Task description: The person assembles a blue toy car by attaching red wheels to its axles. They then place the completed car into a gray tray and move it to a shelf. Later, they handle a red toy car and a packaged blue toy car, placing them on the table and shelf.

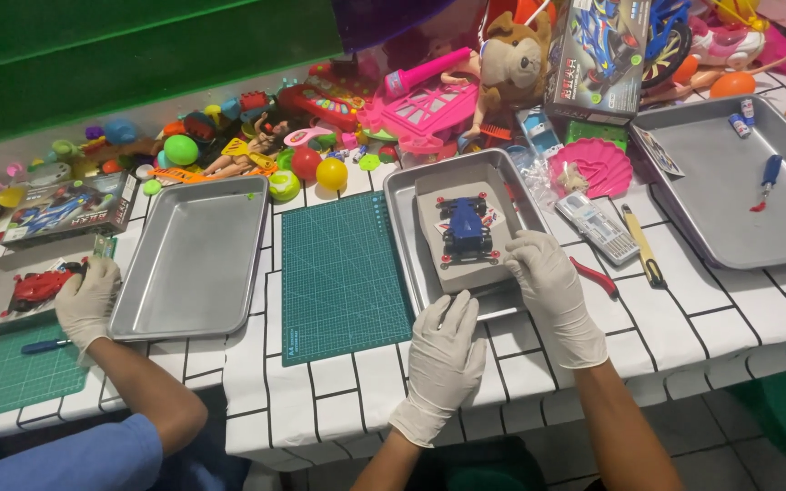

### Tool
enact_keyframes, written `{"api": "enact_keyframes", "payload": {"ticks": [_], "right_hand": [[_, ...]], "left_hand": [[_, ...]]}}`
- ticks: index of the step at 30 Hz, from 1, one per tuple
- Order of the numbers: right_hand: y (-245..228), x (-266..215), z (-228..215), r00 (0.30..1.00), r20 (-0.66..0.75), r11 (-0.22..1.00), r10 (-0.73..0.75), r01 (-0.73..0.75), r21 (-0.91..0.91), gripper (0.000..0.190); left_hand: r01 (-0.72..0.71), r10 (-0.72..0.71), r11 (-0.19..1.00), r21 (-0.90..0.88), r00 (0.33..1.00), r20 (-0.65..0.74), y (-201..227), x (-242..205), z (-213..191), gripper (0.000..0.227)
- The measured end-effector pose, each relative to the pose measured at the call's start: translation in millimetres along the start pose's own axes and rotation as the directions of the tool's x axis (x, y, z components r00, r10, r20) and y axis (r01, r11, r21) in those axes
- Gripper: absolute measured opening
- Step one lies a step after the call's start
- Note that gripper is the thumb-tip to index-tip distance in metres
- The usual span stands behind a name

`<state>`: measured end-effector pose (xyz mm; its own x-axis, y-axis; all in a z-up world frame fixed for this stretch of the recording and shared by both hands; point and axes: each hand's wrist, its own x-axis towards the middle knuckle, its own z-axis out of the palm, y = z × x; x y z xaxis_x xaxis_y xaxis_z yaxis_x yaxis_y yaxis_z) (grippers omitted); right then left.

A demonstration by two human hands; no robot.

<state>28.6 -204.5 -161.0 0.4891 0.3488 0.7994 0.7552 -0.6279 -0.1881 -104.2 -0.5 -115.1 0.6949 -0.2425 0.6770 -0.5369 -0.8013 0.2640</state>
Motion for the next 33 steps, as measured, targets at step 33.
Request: {"api": "enact_keyframes", "payload": {"ticks": [33], "right_hand": [[-56, 11, -42, 0.739, 0.207, 0.723, 0.641, -0.672, 0.162, 0.014]], "left_hand": [[0.966, -0.775, 0.055, -0.252, 0.200, 0.599, -27, 91, -10, 0.065]]}}
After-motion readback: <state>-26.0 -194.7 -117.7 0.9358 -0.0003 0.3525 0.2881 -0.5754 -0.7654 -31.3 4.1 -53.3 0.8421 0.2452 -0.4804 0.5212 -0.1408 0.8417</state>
